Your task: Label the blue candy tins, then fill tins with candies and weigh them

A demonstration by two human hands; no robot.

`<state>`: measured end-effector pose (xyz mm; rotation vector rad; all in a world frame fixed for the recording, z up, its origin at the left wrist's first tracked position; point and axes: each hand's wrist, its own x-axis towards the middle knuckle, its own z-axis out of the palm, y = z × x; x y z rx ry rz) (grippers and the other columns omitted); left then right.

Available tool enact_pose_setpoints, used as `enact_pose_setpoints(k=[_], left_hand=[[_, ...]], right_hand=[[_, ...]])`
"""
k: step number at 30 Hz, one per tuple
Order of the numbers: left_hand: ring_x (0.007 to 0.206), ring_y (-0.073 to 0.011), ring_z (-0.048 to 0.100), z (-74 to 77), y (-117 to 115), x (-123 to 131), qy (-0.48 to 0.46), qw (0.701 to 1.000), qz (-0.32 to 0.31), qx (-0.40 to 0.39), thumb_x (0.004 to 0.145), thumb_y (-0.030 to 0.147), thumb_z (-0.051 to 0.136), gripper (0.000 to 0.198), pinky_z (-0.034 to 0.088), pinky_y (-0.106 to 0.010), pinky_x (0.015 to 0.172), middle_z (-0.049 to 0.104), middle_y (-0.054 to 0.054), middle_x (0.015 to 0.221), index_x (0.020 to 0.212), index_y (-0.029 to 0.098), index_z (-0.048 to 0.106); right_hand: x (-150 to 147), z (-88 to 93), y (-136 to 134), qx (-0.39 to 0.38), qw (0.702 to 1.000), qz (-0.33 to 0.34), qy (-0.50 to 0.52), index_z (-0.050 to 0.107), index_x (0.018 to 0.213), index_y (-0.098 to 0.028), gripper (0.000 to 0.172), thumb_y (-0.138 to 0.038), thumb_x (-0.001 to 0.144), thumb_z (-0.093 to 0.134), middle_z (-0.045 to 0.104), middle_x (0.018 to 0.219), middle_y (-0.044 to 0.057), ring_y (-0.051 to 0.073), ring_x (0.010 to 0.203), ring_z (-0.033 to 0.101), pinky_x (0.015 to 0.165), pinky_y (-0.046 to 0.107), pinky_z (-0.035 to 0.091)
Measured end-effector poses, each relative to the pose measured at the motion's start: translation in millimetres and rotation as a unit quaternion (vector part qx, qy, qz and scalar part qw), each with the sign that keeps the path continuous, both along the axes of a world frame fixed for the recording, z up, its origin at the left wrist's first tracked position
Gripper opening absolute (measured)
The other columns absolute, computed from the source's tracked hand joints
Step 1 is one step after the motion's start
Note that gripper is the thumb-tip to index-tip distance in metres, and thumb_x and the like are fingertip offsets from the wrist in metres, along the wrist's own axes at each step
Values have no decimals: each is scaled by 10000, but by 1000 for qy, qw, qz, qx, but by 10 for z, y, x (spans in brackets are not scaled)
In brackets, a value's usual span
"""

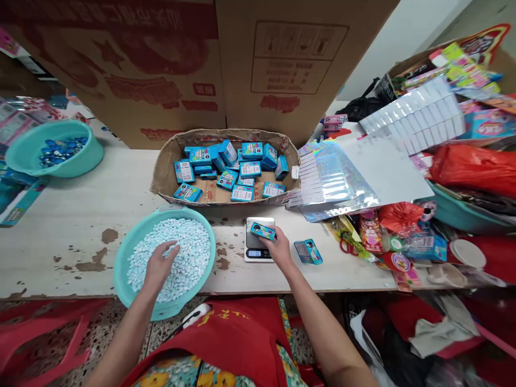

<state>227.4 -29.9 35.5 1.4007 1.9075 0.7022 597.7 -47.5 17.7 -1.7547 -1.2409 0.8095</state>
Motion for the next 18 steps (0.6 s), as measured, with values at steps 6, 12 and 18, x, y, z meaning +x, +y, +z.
enact_pose_setpoints(k=[6, 12, 18], left_hand=[[1079, -274, 534, -9, 6, -29, 16, 1000, 15, -12, 771, 520, 525, 408, 411, -400, 930, 623, -89, 1105, 999, 205, 645], [1068, -260, 552, -51, -9, 1, 27, 998, 48, 23, 742, 521, 546, 405, 444, -396, 906, 606, -86, 1127, 954, 193, 656], [1004, -227, 592, 67, 142, 282, -21, 996, 85, 33, 742, 485, 575, 437, 488, -371, 847, 608, -75, 1121, 1080, 210, 608]], right_hand=[[100, 58, -253, 61, 997, -34, -26, 462, 1267, -179, 621, -460, 755, 674, 484, 1250, 130, 253, 1125, 484, 894, 418, 464], [415, 244, -706, 97, 975, -157, -126, 549, 1159, -184, 396, -409, 838, 606, 531, 1071, 90, 201, 924, 550, 753, 352, 520], [643, 234, -983, 88, 952, -227, -184, 575, 1114, -176, 375, -424, 833, 602, 541, 1103, 110, 234, 1008, 523, 736, 362, 516]])
